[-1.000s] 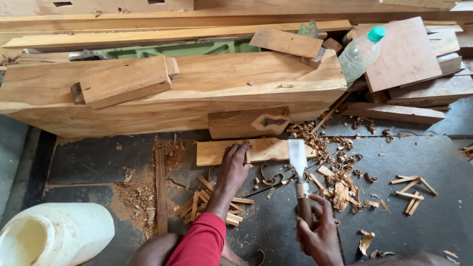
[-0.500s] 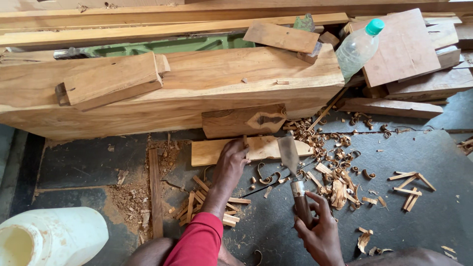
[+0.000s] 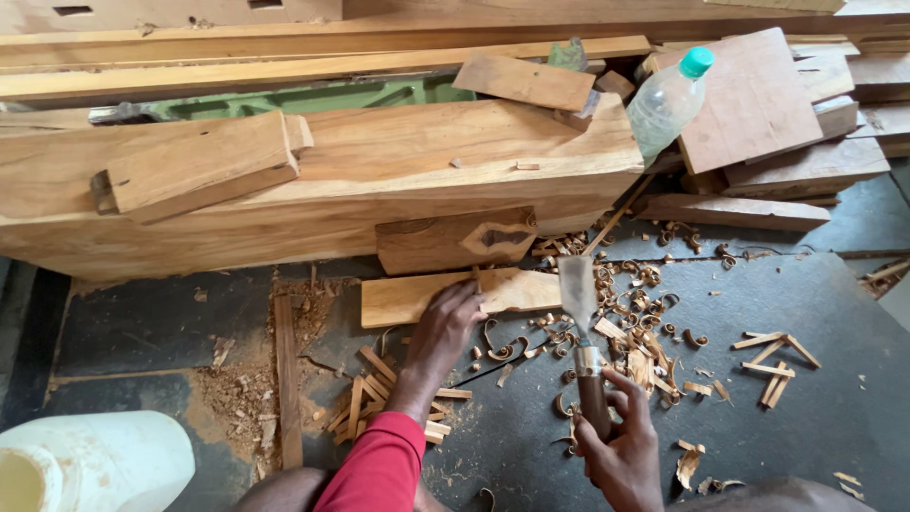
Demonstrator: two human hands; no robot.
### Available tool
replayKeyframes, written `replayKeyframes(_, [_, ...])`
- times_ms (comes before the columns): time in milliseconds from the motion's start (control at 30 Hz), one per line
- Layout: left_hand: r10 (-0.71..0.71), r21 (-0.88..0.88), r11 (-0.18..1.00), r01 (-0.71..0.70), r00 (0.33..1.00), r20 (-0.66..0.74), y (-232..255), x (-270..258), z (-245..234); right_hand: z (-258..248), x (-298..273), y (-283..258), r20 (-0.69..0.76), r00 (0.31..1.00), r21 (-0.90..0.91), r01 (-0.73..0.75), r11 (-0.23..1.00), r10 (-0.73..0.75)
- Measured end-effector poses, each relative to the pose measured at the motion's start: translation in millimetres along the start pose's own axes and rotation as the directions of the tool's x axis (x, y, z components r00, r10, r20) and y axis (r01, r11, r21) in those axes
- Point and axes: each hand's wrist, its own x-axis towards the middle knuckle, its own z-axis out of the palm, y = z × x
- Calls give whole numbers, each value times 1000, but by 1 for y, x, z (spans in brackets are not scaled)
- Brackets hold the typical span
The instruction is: The person carves a small piece of wood using a chisel and a wooden mallet. They hold the wood with one hand and strike the chisel with the mallet to shape the piece, occasionally adjusting the wood's position.
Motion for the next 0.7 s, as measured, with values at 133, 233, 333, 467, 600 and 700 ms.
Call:
replayKeyframes(133, [-9, -7, 1000, 9, 1000, 21, 0, 4, -6, 3, -4, -1, 16, 1000, 1, -4, 1000, 4])
replayKeyframes(233, [36, 74, 997, -37, 999, 10, 3, 4, -10, 2, -4, -3, 16, 1000, -5, -14, 1000, 14])
replayKeyframes(333, [53, 133, 990, -52, 999, -10, 1, 2, -10, 0, -2, -1, 14, 1000, -11, 12, 1000, -12])
replayKeyframes(467, [74, 143, 987, -72, 997, -8, -6, -3, -1, -3, -2, -2, 4, 1000, 43, -21, 999, 21])
replayKeyframes(600, [70, 88, 994, -70, 998, 2, -8, -1, -1, -3, -1, -9, -13, 1000, 36, -24, 999, 25])
replayKeyframes(700, [79, 50, 996, -79, 997, -8, -8, 1, -1, -3, -3, -11, 4, 1000, 55, -26, 998, 26])
